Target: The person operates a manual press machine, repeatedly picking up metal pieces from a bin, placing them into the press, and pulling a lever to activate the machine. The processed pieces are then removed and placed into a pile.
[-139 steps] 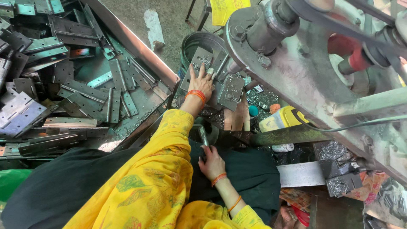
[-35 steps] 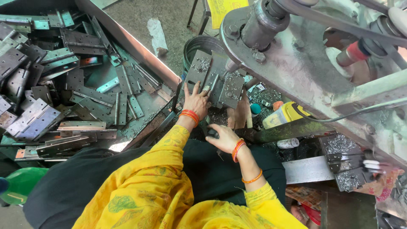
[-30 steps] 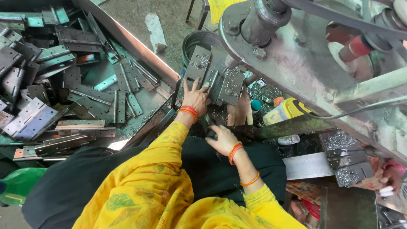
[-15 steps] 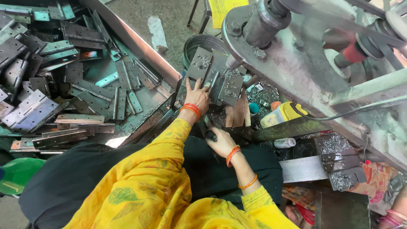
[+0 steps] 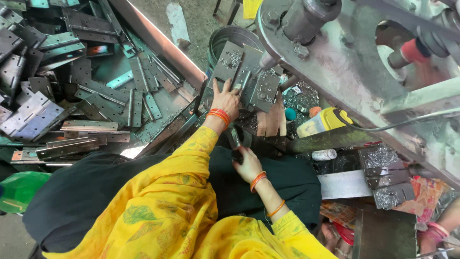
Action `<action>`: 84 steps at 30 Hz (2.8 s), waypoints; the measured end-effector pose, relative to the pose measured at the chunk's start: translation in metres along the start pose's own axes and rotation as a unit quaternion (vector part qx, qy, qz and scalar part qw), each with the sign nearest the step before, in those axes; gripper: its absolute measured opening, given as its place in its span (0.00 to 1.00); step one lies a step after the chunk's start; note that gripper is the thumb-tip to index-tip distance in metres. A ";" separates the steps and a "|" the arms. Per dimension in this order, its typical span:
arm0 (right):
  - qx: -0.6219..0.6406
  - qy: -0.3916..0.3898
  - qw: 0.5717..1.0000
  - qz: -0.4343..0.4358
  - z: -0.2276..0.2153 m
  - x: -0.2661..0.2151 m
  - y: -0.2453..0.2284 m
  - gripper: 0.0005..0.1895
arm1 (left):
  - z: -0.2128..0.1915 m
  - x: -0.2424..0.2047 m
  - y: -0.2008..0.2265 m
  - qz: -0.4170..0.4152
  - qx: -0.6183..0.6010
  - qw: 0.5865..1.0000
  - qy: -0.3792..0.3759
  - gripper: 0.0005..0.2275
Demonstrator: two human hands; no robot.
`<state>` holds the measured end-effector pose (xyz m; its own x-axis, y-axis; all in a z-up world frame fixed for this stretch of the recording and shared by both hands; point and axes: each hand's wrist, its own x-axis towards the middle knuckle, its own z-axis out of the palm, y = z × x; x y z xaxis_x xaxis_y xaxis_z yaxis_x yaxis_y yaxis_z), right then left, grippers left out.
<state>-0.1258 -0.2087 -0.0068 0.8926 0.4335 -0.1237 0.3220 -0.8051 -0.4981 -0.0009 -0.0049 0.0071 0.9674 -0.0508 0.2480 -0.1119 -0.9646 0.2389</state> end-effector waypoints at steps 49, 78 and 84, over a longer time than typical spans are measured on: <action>-0.054 -0.053 0.997 -0.023 -0.041 0.037 -0.002 0.21 | 0.002 0.016 -0.013 -0.028 -0.003 1.000 -0.001 0.18; -0.101 -0.040 0.994 0.025 -0.028 0.021 -0.024 0.27 | 0.040 0.068 -0.005 -0.047 -0.009 0.997 0.068 0.17; -0.036 0.003 0.997 0.070 0.027 -0.007 0.007 0.27 | 0.040 0.056 -0.007 -0.043 -0.007 0.995 0.085 0.19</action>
<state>-0.1380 -0.2061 -0.0320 0.9322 0.3127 -0.1825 0.2156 -0.8844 -0.4138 0.0629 -0.0117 -0.0181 0.9215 0.0771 0.3806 -0.0346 -0.9599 0.2782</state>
